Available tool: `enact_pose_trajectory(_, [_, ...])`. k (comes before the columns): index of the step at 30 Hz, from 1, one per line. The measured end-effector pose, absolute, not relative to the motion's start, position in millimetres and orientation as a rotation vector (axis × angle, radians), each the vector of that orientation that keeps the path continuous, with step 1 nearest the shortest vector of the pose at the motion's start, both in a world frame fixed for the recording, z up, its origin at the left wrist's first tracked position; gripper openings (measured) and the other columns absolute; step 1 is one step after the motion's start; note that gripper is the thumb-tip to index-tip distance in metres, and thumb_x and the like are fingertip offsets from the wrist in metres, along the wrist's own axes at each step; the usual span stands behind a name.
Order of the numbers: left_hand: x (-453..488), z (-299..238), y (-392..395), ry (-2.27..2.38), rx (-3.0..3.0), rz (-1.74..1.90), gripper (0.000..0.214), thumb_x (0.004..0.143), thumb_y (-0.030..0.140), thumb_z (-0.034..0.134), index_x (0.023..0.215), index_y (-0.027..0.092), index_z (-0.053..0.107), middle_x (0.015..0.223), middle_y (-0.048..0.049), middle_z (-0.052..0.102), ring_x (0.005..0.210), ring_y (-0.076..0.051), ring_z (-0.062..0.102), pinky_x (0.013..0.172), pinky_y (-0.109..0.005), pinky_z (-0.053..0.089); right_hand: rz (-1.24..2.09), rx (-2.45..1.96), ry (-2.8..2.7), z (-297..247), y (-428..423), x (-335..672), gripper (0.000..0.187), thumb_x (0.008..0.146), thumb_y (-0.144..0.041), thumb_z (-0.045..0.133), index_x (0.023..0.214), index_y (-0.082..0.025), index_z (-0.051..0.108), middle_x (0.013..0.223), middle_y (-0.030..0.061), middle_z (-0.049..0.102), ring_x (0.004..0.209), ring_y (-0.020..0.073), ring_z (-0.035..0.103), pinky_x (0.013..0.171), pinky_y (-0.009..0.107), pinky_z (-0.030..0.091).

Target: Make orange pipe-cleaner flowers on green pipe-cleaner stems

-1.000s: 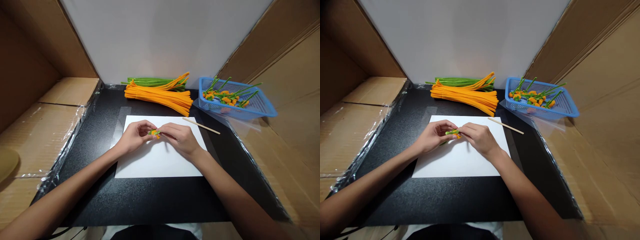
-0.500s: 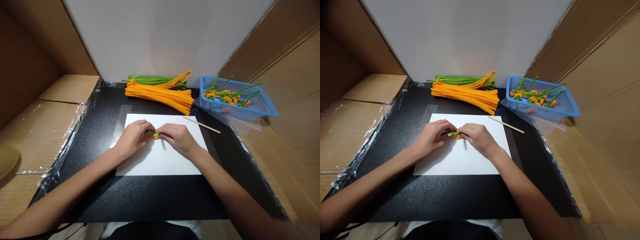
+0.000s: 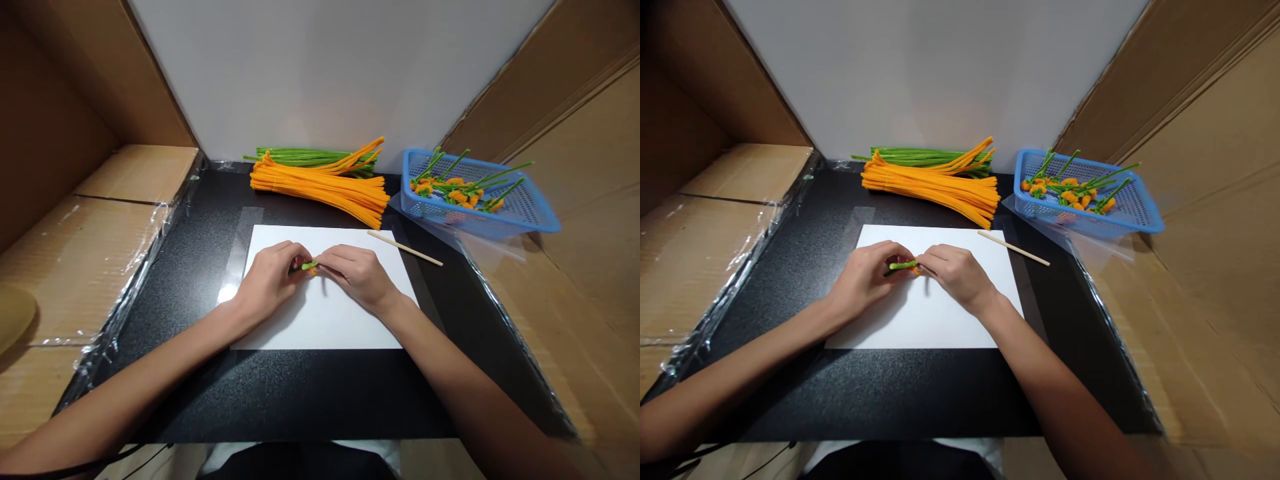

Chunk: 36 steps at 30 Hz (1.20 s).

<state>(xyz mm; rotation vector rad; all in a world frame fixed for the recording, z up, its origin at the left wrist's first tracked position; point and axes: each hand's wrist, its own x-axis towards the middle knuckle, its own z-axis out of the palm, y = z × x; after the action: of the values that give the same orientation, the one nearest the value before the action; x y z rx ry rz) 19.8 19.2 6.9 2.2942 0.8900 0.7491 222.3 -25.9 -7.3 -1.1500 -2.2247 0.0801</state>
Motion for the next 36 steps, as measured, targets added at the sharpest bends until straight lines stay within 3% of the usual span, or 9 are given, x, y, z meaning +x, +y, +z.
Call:
enact_pose_trajectory(7, [20.6,11.6,19.9,0.993,2.356,0.692,0.016,0.080,0.011,0.074,0.069,0.015,0.063,0.066,0.0016,0.059,0.057,-0.010,0.049,0.056,-0.022,0.033,0.119,-1.099,-2.250,-5.2,-24.3,226.5,0.018,0.099,-0.023,0.055,0.100,-0.017,0.072,0.090,0.0092,0.075,0.082,0.0194,0.070,0.072,0.029,0.053])
enact_pose_trajectory(13, [22.3,9.5,16.9,1.028,2.353,0.695,0.017,0.079,0.012,0.073,0.067,0.016,0.062,0.066,0.0010,0.058,0.058,-0.011,0.048,0.056,-0.024,0.033,0.067,-1.126,-2.256,-8.0,-23.6,227.0,0.018,0.100,-0.021,0.054,0.101,-0.018,0.072,0.091,0.0084,0.075,0.082,0.0194,0.070,0.073,0.030,0.054])
enact_pose_trajectory(19, [23.1,3.5,21.6,1.018,1.970,0.686,0.008,0.079,0.020,0.074,0.081,0.017,0.067,0.076,-0.0007,0.067,0.062,-0.012,0.057,0.059,-0.025,0.041,-0.068,-1.094,-2.224,-7.6,-27.2,222.2,0.019,0.099,-0.016,0.053,0.105,-0.017,0.070,0.094,0.0095,0.075,0.084,0.0201,0.069,0.076,0.031,0.055])
enact_pose_trajectory(22, [23.2,3.3,28.8,0.882,1.620,0.627,0.019,0.074,0.027,0.079,0.077,0.016,0.064,0.067,0.0007,0.065,0.057,-0.011,0.057,0.054,-0.023,0.042,-0.130,-1.034,-2.198,-2.0,-30.4,220.5,0.019,0.097,-0.011,0.053,0.106,-0.016,0.069,0.095,0.0104,0.075,0.084,0.0203,0.068,0.076,0.031,0.055])
enact_pose_trajectory(26, [25.7,7.8,31.6,0.792,1.342,0.647,0.027,0.062,0.023,0.085,0.069,0.015,0.061,0.070,-0.0005,0.069,0.059,-0.010,0.061,0.057,-0.023,0.047,-0.185,-1.009,-2.167,4.7,-33.6,218.2,0.020,0.095,-0.006,0.053,0.105,-0.014,0.068,0.094,0.0111,0.074,0.083,0.0206,0.067,0.077,0.031,0.055])
enact_pose_trajectory(30, [28.2,8.0,27.5,0.797,1.326,0.756,0.031,0.059,0.021,0.087,0.061,0.015,0.056,0.077,-0.0033,0.073,0.068,-0.013,0.067,0.065,-0.026,0.053,-0.200,-1.084,-2.154,7.2,-36.0,213.5,0.021,0.094,-0.005,0.051,0.102,-0.014,0.068,0.091,0.0107,0.073,0.081,0.0214,0.065,0.076,0.032,0.053])
enact_pose_trajectory(36, [30.2,-3.5,19.9,0.845,1.480,0.920,0.018,0.067,0.018,0.081,0.064,0.015,0.063,0.076,-0.0024,0.071,0.072,-0.014,0.068,0.071,-0.026,0.056,-0.143,-1.273,-2.170,11.7,-39.9,202.7,0.023,0.091,-0.002,0.047,0.094,-0.012,0.068,0.088,0.0125,0.068,0.084,0.0252,0.061,0.075,0.036,0.050])
